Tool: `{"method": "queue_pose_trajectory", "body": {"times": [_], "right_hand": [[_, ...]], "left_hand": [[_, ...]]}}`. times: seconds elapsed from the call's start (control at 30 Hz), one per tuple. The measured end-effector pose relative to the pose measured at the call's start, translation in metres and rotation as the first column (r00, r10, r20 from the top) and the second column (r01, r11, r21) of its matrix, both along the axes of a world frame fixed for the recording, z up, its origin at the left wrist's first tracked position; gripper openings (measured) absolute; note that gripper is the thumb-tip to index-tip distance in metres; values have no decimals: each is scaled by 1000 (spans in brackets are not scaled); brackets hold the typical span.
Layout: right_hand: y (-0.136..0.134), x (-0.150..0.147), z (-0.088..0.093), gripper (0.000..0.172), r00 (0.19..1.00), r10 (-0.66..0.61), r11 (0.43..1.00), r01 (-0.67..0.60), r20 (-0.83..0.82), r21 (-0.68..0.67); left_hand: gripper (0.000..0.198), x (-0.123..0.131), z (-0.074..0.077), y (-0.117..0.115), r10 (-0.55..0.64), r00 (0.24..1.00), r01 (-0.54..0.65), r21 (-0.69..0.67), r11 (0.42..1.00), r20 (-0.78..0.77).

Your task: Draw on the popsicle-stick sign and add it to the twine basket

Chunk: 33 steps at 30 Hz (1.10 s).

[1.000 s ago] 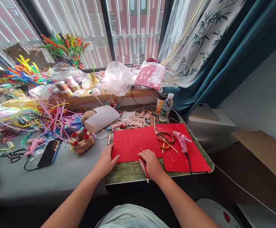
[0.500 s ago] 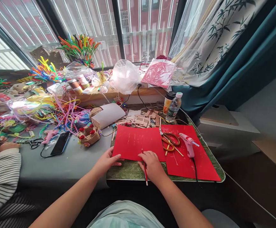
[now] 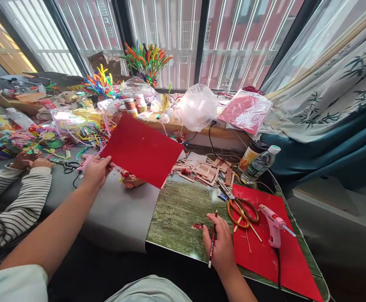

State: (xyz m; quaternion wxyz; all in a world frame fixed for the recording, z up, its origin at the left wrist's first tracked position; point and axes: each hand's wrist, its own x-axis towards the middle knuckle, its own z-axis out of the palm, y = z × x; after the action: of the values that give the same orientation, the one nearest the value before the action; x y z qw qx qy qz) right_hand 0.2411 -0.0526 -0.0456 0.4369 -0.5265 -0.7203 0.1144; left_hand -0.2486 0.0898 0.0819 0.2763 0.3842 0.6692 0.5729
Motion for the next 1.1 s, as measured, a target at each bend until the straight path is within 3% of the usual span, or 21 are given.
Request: {"method": "queue_pose_trajectory", "body": {"times": [0.13, 0.27, 0.47, 0.6, 0.73, 0.97, 1.1], "right_hand": [[2, -1, -2, 32, 1000, -18, 998, 17, -4, -56], [2, 0, -3, 30, 998, -42, 992, 38, -38, -117], [2, -2, -1, 27, 996, -63, 982, 49, -70, -182], [3, -3, -1, 26, 997, -50, 981, 37, -60, -192], [5, -1, -5, 25, 998, -40, 984, 30, -52, -178], [8, -2, -5, 22, 998, -33, 988, 23, -62, -154], [7, -3, -3, 23, 992, -50, 981, 26, -118, -193]], "left_hand": [[42, -45, 17, 62, 110, 977, -123, -60, 991, -181], [43, -62, -1, 79, 211, 871, -250, -30, 968, -444], [42, -71, -45, 84, -12, 687, -161, -169, 972, -727], [43, -82, -49, 97, -119, 617, -156, -269, 950, -778], [43, -84, -43, 107, -158, 611, -173, -326, 929, -775], [55, -61, -17, 99, -98, 688, -163, -286, 944, -719], [52, -18, -6, 53, 11, 726, -83, -71, 994, -688]]}}
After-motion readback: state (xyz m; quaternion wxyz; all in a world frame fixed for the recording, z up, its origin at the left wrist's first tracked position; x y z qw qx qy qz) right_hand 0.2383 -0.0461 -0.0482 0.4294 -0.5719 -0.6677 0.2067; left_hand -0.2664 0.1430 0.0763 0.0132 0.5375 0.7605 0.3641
